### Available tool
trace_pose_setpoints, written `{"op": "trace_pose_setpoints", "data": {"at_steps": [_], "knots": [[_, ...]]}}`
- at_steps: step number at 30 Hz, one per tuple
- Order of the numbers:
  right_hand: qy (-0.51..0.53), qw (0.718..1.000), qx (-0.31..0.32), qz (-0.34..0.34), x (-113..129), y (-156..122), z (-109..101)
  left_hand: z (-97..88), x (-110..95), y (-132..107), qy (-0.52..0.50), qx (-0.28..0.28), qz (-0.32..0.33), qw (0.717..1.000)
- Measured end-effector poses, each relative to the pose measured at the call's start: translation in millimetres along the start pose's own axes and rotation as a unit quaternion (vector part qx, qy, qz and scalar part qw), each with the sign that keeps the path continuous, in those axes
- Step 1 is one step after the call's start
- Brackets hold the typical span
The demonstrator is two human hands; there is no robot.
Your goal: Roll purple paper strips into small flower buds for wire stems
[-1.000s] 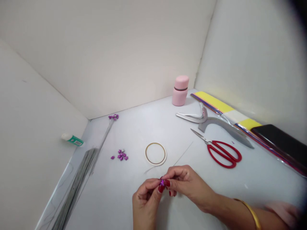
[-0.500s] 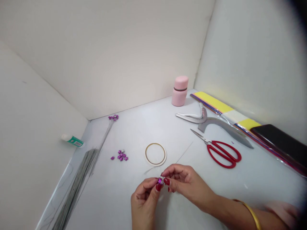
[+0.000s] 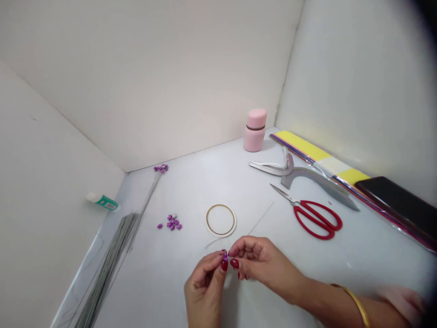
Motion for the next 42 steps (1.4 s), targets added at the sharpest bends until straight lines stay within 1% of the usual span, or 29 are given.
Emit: {"op": "trace_pose_setpoints", "data": {"at_steps": [3, 8, 12, 14, 18, 20, 22, 25, 30, 33, 36, 37, 38, 39, 40, 41, 42], "knots": [[0.008, 1.0, -0.002, 0.011, 1, 0, 1, 1.4, 0, -1, 0.0, 0.004, 0.003, 1.0], [0.01, 1.0, -0.005, 0.005, 2, 1, 1, 7.5, -6, -3, -0.017, -0.039, -0.006, 0.999], [0.005, 1.0, -0.003, 0.009, 1, 0, 1, 9.1, -8, -3, -0.023, -0.044, -0.019, 0.999], [0.001, 1.0, -0.001, 0.007, 2, -1, 1, 7.5, -5, -1, -0.027, -0.043, -0.043, 0.998], [-0.018, 1.0, -0.013, -0.005, 7, 0, -3, 4.6, 5, 1, -0.072, -0.036, -0.135, 0.988], [-0.027, 0.999, -0.023, -0.006, 9, 1, -5, 4.7, 8, 2, -0.094, -0.037, -0.158, 0.982], [-0.023, 0.999, -0.023, -0.02, 8, 2, -5, 6.4, 9, 2, -0.101, -0.029, -0.161, 0.981], [-0.012, 0.999, -0.015, -0.051, 6, 2, -4, 10.2, 8, 1, -0.094, -0.011, -0.147, 0.985], [-0.009, 0.999, -0.015, -0.045, 4, -1, -3, 11.5, 4, -1, -0.087, -0.033, -0.121, 0.988], [-0.011, 0.999, -0.016, -0.035, 8, 0, -3, 12.3, 5, -1, -0.113, -0.024, -0.144, 0.983], [-0.023, 0.999, -0.015, -0.034, 12, 2, -7, 12.4, 7, 0, -0.17, -0.032, -0.174, 0.969], [-0.041, 0.999, -0.009, -0.029, 12, 2, -9, 12.3, 8, 0, -0.191, -0.035, -0.184, 0.964], [-0.072, 0.997, 0.011, -0.014, 12, 2, -11, 12.1, 9, 0, -0.21, -0.038, -0.197, 0.957], [-0.119, 0.992, 0.05, 0.007, 12, 2, -13, 11.6, 10, 0, -0.225, -0.041, -0.211, 0.95], [-0.18, 0.978, 0.101, 0.026, 11, 0, -14, 10.7, 11, 1, -0.236, -0.049, -0.224, 0.944], [-0.249, 0.956, 0.153, 0.036, 11, -1, -16, 9.5, 11, 1, -0.243, -0.059, -0.234, 0.939], [-0.315, 0.93, 0.189, 0.025, 12, -2, -18, 8.1, 12, 2, -0.248, -0.07, -0.239, 0.936]]}}
Point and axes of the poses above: each hand's wrist, its own y-axis towards the middle knuckle, its own z-axis out of the palm, x = y × z, the point moved 3 cm from there along y, towards the middle knuckle, and after that the axes turned 3 degrees about -x, right-handed, at the moved point
